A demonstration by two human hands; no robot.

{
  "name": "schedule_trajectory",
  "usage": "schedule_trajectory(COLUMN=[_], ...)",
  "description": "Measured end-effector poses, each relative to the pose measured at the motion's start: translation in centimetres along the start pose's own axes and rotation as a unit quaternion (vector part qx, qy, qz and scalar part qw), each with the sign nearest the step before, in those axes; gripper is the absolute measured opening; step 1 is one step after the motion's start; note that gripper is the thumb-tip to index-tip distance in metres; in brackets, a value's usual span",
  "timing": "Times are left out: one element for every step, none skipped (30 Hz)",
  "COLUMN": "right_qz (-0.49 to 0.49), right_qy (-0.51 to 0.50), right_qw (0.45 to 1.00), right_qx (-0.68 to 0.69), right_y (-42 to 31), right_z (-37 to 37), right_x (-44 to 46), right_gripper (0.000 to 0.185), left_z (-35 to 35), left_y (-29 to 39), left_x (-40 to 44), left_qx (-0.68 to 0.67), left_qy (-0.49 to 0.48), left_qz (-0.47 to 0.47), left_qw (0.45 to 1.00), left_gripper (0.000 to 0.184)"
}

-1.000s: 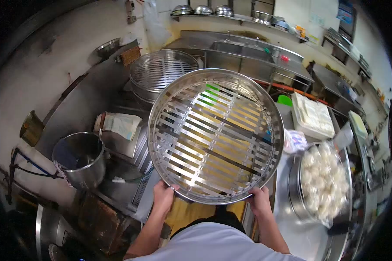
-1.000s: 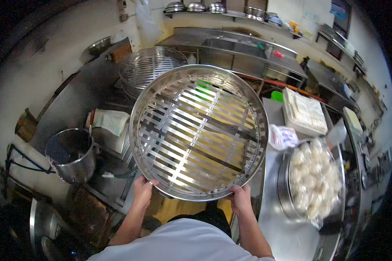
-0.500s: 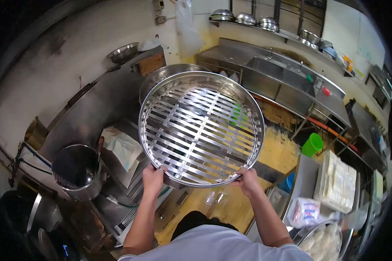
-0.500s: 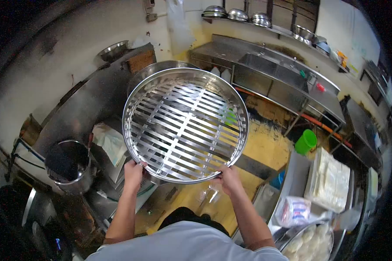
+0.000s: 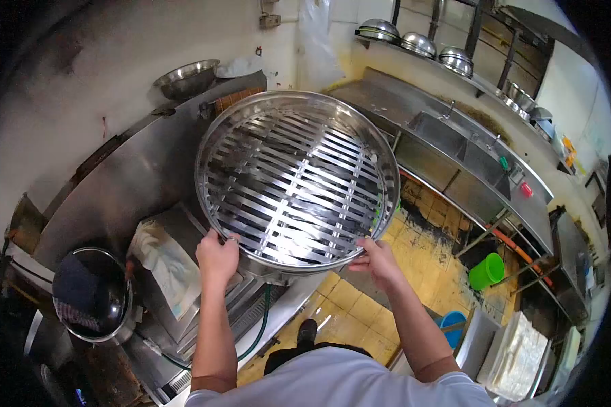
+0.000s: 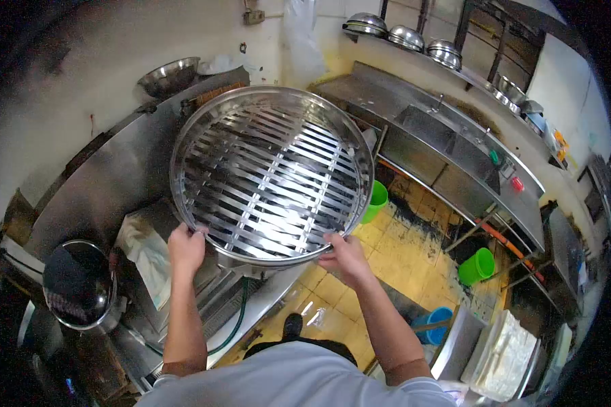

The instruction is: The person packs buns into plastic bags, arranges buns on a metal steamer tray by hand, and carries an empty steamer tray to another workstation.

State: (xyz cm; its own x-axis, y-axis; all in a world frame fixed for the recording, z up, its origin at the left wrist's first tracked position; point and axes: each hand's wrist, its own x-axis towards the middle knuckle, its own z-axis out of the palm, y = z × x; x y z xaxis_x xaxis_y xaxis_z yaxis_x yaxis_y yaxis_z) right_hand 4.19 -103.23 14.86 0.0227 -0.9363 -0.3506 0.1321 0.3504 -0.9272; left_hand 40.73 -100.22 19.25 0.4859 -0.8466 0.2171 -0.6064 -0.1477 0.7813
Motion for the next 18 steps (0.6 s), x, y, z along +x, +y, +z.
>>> schedule_trajectory(right_qz=[0.000,-0.001,-0.002,-0.002,-0.054,-0.107,-0.158,-0.227,-0.296,-0.332,-0.368,-0.380,-0.390,-0.398,-0.361,-0.324,-0.284,-0.351], right_qy=[0.006,0.007,0.008,0.009,0.045,0.080,0.112,0.160,0.207,0.180,0.156,0.171,0.187,0.202,0.183,0.163,0.140,0.143], right_qw=[1.000,0.998,0.995,0.991,0.982,0.966,0.945,0.916,0.879,0.871,0.862,0.835,0.805,0.773,0.772,0.769,0.762,0.747], right_qx=[-0.020,-0.059,-0.097,-0.133,-0.175,-0.220,-0.264,-0.290,-0.311,-0.313,-0.313,-0.360,-0.406,-0.452,-0.489,-0.527,-0.564,-0.546], right_y=[-0.6,-1.4,-2.4,-3.2,-4.3,-5.7,-6.9,-7.1,-7.6,-9.8,-12.1,-13.0,-13.2,-13.7,-15.1,-16.9,-17.8,-17.5], right_z=[0.2,0.2,-0.1,-0.5,-0.8,-1.2,-1.9,-3.3,-4.3,-4.0,-3.8,-4.5,-5.5,-6.1,-6.0,-6.0,-6.0,-6.6], right_x=[1.0,1.5,1.6,1.7,1.7,2.0,3.0,5.7,8.6,9.9,11.0,13.7,17.2,19.7,20.3,20.2,20.5,21.6], right_gripper=[0.057,0.060,0.063,0.066,0.069,0.072,0.075,0.080,0.085,0.087,0.089,0.086,0.083,0.081,0.077,0.074,0.071,0.064], left_z=[0.3,0.2,0.0,-0.1,0.2,0.5,0.9,1.2,1.4,1.5,1.6,1.5,1.4,1.3,1.3,1.4,1.4,1.4], left_y=[0.0,0.2,0.6,1.1,1.1,1.0,0.8,0.8,1.0,1.5,2.0,1.9,1.1,0.7,0.8,1.0,1.0,0.4], left_x=[0.9,1.5,2.2,2.4,2.7,3.1,3.4,3.8,4.0,4.3,4.5,5.0,5.7,6.3,6.7,7.2,7.6,8.0], left_qx=[0.012,0.025,0.038,0.025,0.015,0.004,-0.006,0.026,0.037,0.048,0.059,0.067,0.074,0.082,0.091,0.100,0.110,0.127], left_qy=[0.007,0.016,0.025,0.018,0.039,0.061,0.084,0.097,0.106,0.118,0.129,0.122,0.114,0.104,0.105,0.106,0.105,0.119], left_qz=[-0.015,-0.028,-0.040,-0.049,-0.029,-0.012,0.001,-0.006,-0.011,-0.014,-0.015,-0.010,-0.006,-0.003,-0.002,-0.004,-0.008,-0.007], left_qw=[1.000,0.999,0.998,0.998,0.999,0.998,0.996,0.995,0.994,0.992,0.990,0.990,0.991,0.991,0.990,0.989,0.988,0.985], left_gripper=[0.033,0.033,0.032,0.036,0.040,0.044,0.048,0.063,0.065,0.067,0.068,0.068,0.067,0.067,0.067,0.067,0.067,0.068])
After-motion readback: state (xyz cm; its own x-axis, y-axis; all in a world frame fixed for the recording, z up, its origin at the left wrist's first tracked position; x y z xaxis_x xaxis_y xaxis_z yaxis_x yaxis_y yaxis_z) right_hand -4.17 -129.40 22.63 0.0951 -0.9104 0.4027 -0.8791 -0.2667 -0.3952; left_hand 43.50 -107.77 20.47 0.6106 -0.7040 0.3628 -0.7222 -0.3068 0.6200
